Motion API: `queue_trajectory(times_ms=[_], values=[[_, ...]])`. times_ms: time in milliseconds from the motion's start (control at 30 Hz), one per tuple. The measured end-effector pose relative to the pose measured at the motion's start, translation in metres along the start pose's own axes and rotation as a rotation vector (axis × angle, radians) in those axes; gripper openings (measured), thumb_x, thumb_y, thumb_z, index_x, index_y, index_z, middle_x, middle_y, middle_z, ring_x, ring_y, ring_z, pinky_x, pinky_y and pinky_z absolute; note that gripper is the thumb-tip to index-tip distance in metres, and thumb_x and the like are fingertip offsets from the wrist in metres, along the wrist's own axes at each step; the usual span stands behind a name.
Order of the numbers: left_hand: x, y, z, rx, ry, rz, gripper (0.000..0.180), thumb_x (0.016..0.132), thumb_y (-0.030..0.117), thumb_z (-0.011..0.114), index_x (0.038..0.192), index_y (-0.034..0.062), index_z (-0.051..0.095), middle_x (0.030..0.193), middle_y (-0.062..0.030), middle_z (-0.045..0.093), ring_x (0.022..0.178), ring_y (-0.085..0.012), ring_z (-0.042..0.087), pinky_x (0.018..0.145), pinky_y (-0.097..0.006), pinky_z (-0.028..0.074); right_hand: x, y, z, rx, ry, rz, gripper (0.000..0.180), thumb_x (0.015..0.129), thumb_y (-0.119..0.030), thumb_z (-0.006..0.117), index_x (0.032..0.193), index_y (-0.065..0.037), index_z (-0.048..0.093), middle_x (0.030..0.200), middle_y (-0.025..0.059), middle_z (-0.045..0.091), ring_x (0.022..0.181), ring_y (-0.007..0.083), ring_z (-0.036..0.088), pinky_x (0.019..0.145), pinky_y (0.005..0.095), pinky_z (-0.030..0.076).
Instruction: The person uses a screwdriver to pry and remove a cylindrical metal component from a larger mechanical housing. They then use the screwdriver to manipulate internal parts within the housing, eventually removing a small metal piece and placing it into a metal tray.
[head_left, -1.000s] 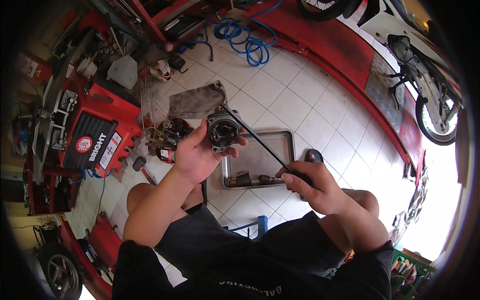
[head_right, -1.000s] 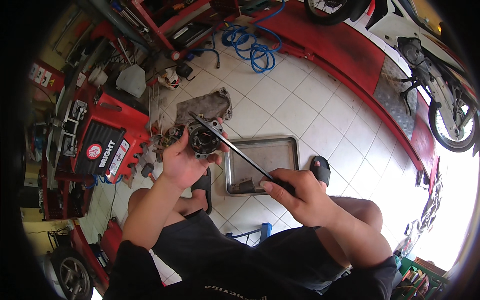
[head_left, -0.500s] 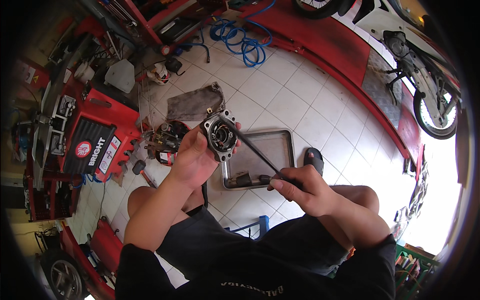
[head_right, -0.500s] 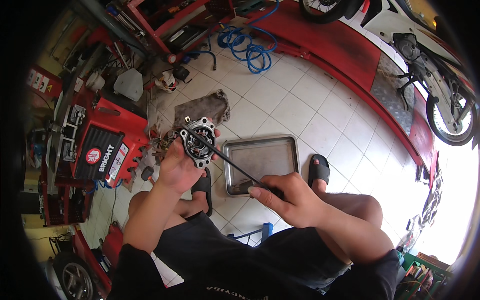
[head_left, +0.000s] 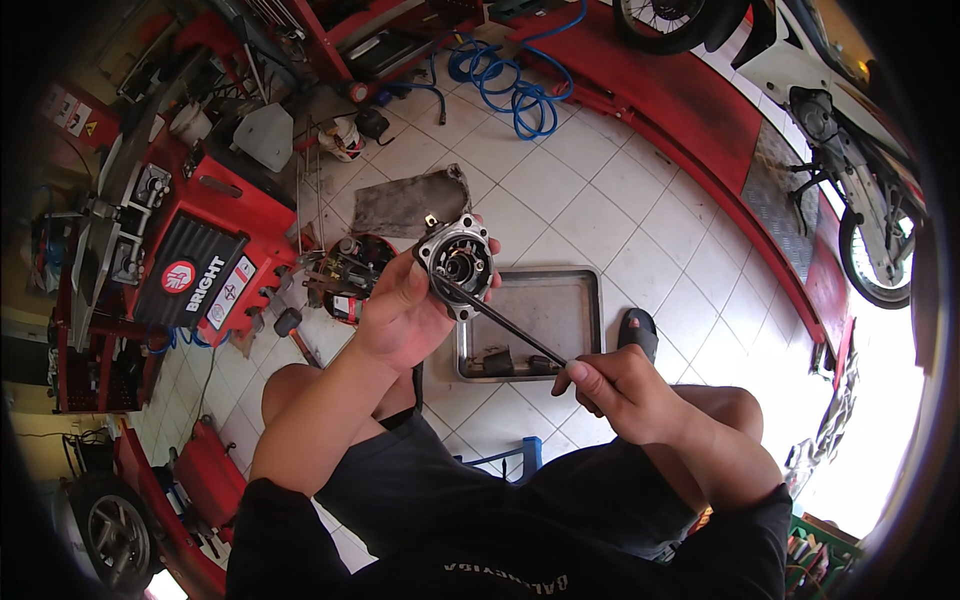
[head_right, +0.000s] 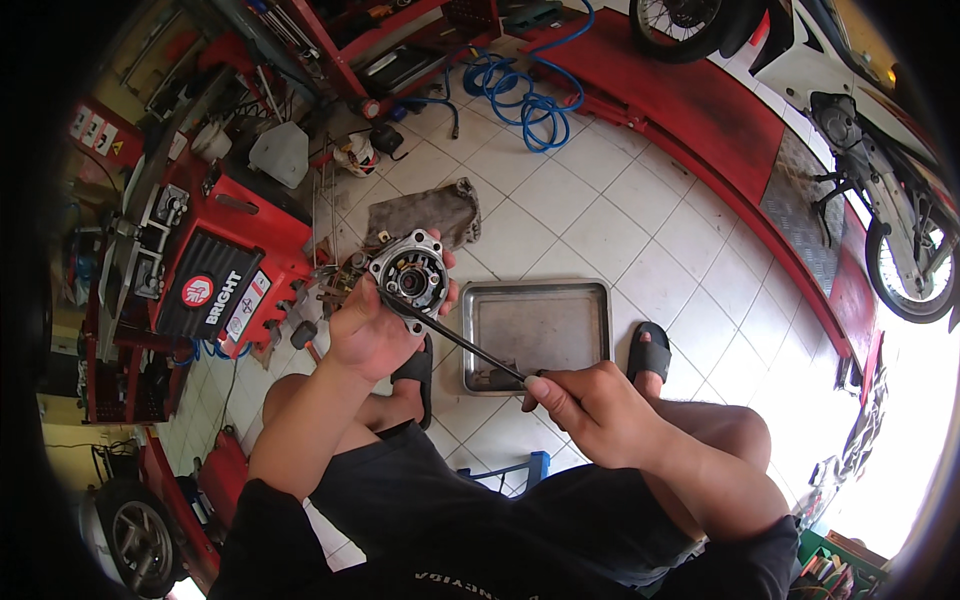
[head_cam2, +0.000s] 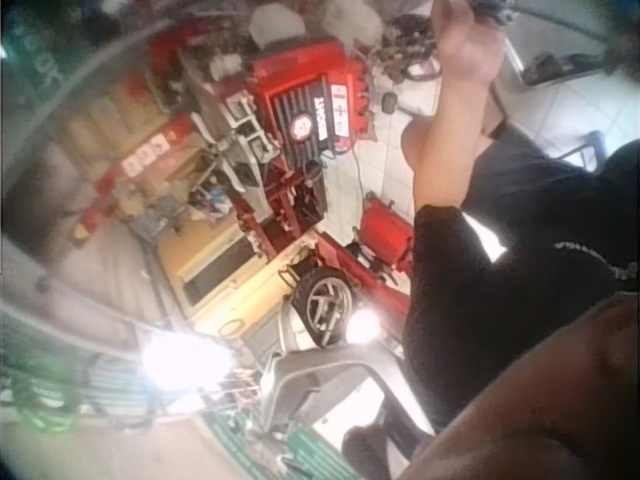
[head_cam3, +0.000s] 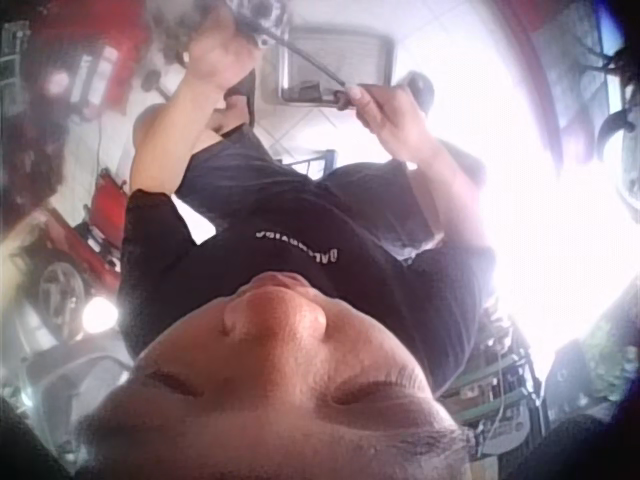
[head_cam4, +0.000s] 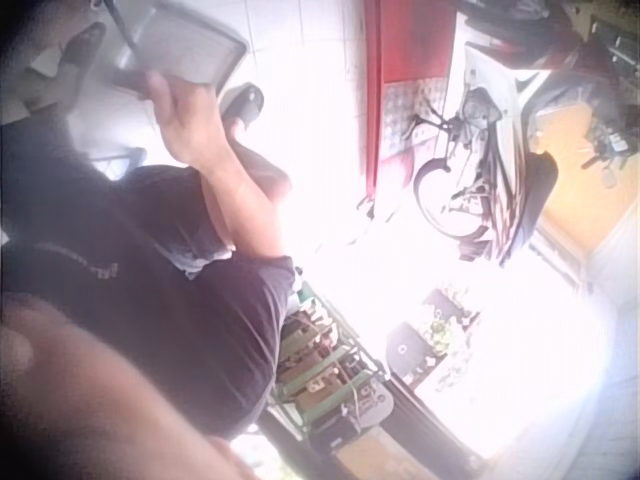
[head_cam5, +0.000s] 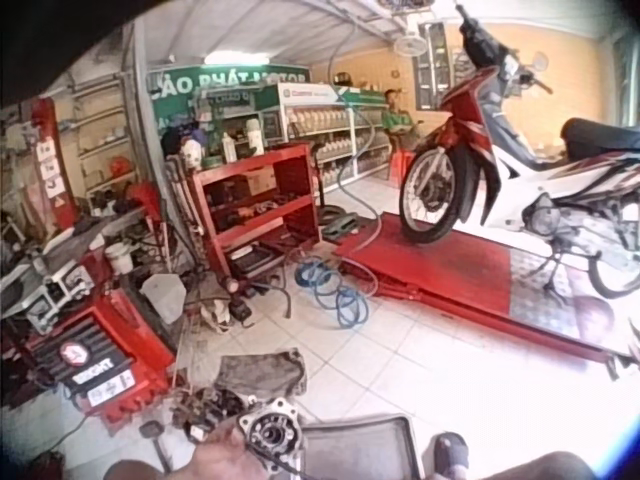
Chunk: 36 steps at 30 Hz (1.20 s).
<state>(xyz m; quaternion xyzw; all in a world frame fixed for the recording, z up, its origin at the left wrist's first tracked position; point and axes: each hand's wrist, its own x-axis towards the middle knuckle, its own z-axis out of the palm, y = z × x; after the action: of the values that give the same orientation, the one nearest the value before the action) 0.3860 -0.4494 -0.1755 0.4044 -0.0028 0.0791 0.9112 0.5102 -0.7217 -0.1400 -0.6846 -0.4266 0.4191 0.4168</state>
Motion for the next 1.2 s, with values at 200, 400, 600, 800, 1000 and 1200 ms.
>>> queue_trajectory(times_ms=[200, 400, 600, 800, 1000, 1200], values=[[-0.002, 0.001, 0.003, -0.016, -0.001, -0.008, 0.094, 0.091, 0.051, 0.074, 0.156, -0.0028, 0.031, 0.14, -0.0181, 0.053, 0.119, -0.0314, 0.058, 0.099, -0.039, 0.047, -0.003, -0.001, 0.003, 0.036, 0.028, 0.0, 0.043, 0.112, -0.031, 0.048, 0.097, 0.0, 0.074, 0.054, 0.0093, 0.054, 0.051, 0.0239, 0.057, 0.058, 0.0369, 0.048], [-0.004, 0.001, 0.004, -0.018, 0.008, -0.012, 0.094, 0.09, 0.049, 0.076, 0.155, -0.0035, 0.031, 0.14, -0.0184, 0.053, 0.12, -0.0322, 0.059, 0.1, -0.04, 0.049, -0.004, 0.002, 0.004, 0.037, 0.033, 0.029, 0.043, 0.112, -0.031, 0.048, 0.098, 0.0, 0.074, 0.055, 0.009, 0.054, 0.051, 0.0226, 0.056, 0.059, 0.0368, 0.048], [-0.003, 0.002, 0.003, -0.025, 0.007, -0.022, 0.095, 0.09, 0.048, 0.077, 0.155, -0.0042, 0.031, 0.141, -0.019, 0.053, 0.12, -0.0327, 0.059, 0.1, -0.04, 0.05, -0.004, 0.001, 0.002, -0.023, 0.007, 0.039, 0.045, 0.112, -0.032, 0.046, 0.099, 0.001, 0.074, 0.055, 0.0068, 0.053, 0.051, 0.0197, 0.055, 0.057, 0.035, 0.047], [-0.004, 0.002, 0.001, -0.035, 0.001, -0.02, 0.095, 0.09, 0.045, 0.078, 0.156, -0.0042, 0.03, 0.142, -0.0198, 0.053, 0.121, -0.0334, 0.059, 0.101, -0.04, 0.05, -0.005, 0.003, 0.003, -0.069, 0.014, -0.006, 0.047, 0.113, -0.032, 0.044, 0.1, 0.002, 0.073, 0.056, 0.0054, 0.052, 0.052, 0.0165, 0.054, 0.056, 0.033, 0.046], [-0.004, 0.004, 0.006, -0.024, -0.003, 0.004, 0.097, 0.087, 0.044, 0.081, 0.156, -0.003, 0.031, 0.142, -0.0194, 0.053, 0.121, -0.0355, 0.058, 0.102, -0.043, 0.048, -0.005, 0.001, 0.003, -0.015, 0.027, 0.019, 0.039, 0.111, -0.029, 0.05, 0.099, -0.001, 0.075, 0.052, 0.0115, 0.052, 0.05, 0.0264, 0.055, 0.058, 0.0392, 0.047], [-0.004, 0.011, 0.004, -0.104, -0.059, 0.036, 0.098, 0.084, 0.042, 0.085, 0.156, 0.0042, 0.031, 0.143, -0.0172, 0.052, 0.123, -0.0357, 0.056, 0.1, -0.043, 0.048, -0.006, 0.006, 0.001, -0.018, 0.002, -0.102, 0.041, 0.111, -0.03, 0.049, 0.102, 0.001, 0.074, 0.054, 0.0089, 0.051, 0.051, 0.0235, 0.054, 0.059, 0.0367, 0.047]])
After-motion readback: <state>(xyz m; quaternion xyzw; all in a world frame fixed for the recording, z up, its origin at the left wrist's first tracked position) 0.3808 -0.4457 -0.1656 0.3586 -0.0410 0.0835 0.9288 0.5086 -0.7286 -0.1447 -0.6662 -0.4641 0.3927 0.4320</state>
